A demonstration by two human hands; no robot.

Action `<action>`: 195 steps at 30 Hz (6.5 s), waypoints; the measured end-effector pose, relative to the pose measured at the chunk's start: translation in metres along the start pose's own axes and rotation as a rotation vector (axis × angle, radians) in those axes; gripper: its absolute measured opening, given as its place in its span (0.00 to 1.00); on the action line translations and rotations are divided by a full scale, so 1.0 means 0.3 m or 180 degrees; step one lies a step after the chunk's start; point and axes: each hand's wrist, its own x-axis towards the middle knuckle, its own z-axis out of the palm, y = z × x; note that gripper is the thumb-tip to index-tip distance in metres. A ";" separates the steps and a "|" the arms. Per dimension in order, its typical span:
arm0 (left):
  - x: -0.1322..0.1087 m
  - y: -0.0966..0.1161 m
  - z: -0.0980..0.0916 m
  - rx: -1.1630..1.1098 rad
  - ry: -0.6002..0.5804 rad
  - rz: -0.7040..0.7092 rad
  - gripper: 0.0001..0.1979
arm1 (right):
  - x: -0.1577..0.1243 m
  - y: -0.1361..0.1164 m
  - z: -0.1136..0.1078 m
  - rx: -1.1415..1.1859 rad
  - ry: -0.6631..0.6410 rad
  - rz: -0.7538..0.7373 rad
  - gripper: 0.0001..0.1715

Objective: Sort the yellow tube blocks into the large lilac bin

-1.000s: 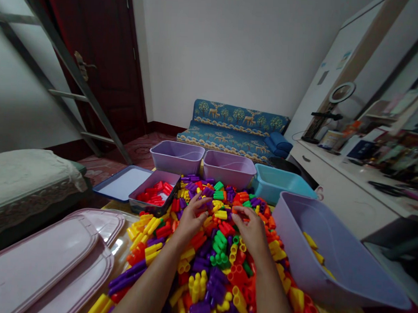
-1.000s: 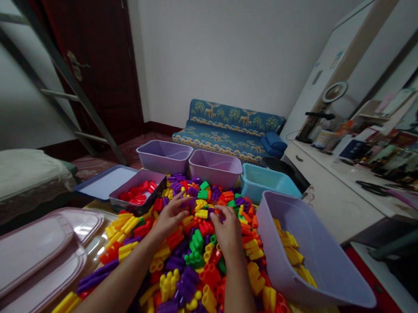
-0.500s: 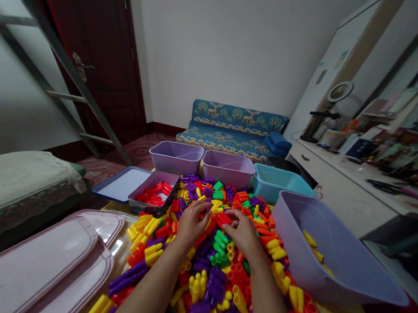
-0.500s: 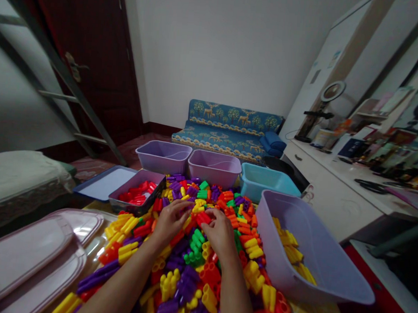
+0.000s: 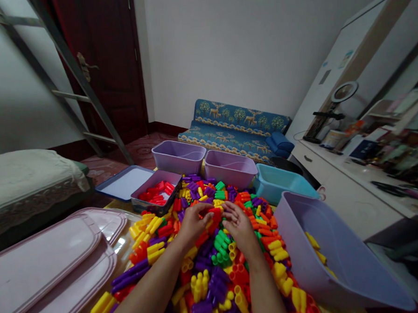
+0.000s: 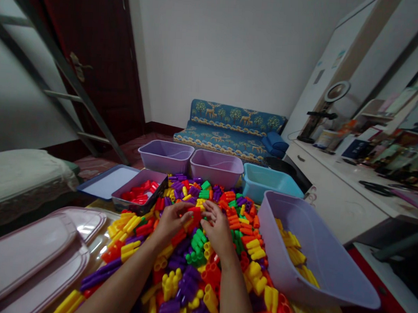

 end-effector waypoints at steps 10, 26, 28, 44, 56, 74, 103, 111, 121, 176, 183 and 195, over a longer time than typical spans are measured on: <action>0.023 -0.025 -0.012 -0.1930 0.0485 -0.1015 0.24 | 0.007 0.048 -0.016 -0.0671 0.0132 -0.0079 0.33; 0.058 0.002 -0.103 -0.3507 0.2379 -0.0183 0.19 | 0.014 0.091 -0.015 -0.0829 0.0245 -0.0167 0.28; 0.052 -0.004 -0.095 -0.3156 0.2312 -0.0135 0.22 | 0.014 0.091 -0.015 -0.0871 0.0232 -0.0157 0.27; -0.015 0.039 -0.039 0.1891 -0.0251 -0.0491 0.16 | -0.010 -0.015 -0.052 -0.2612 0.0711 0.0364 0.12; -0.031 0.051 -0.034 0.0875 -0.0988 0.0160 0.28 | -0.016 0.029 -0.031 -0.2164 0.0208 0.0433 0.23; -0.015 0.030 -0.015 0.0929 -0.0046 0.0507 0.12 | 0.003 0.019 0.003 -0.0297 0.0159 0.0159 0.21; -0.004 -0.027 -0.071 0.2726 0.0339 -0.0889 0.14 | 0.005 0.057 0.002 -0.0678 0.0098 0.0128 0.16; -0.013 -0.017 -0.067 0.2541 0.0493 -0.0799 0.15 | 0.002 0.046 0.005 -0.0700 0.0071 0.0153 0.16; 0.051 -0.037 -0.072 -0.2663 0.1552 -0.0789 0.18 | 0.003 0.048 0.003 -0.0782 0.0009 0.0177 0.18; 0.009 -0.030 -0.037 0.0596 0.0086 -0.0116 0.11 | -0.069 -0.151 -0.118 -0.2715 -0.0252 0.0219 0.10; 0.009 -0.041 -0.033 0.0828 -0.0023 -0.0183 0.11 | -0.109 -0.154 -0.065 -0.3050 -0.0982 0.0155 0.45; 0.011 -0.056 -0.028 0.0850 -0.0073 -0.0157 0.10 | -0.032 -0.053 -0.035 -0.3401 0.0140 0.0273 0.27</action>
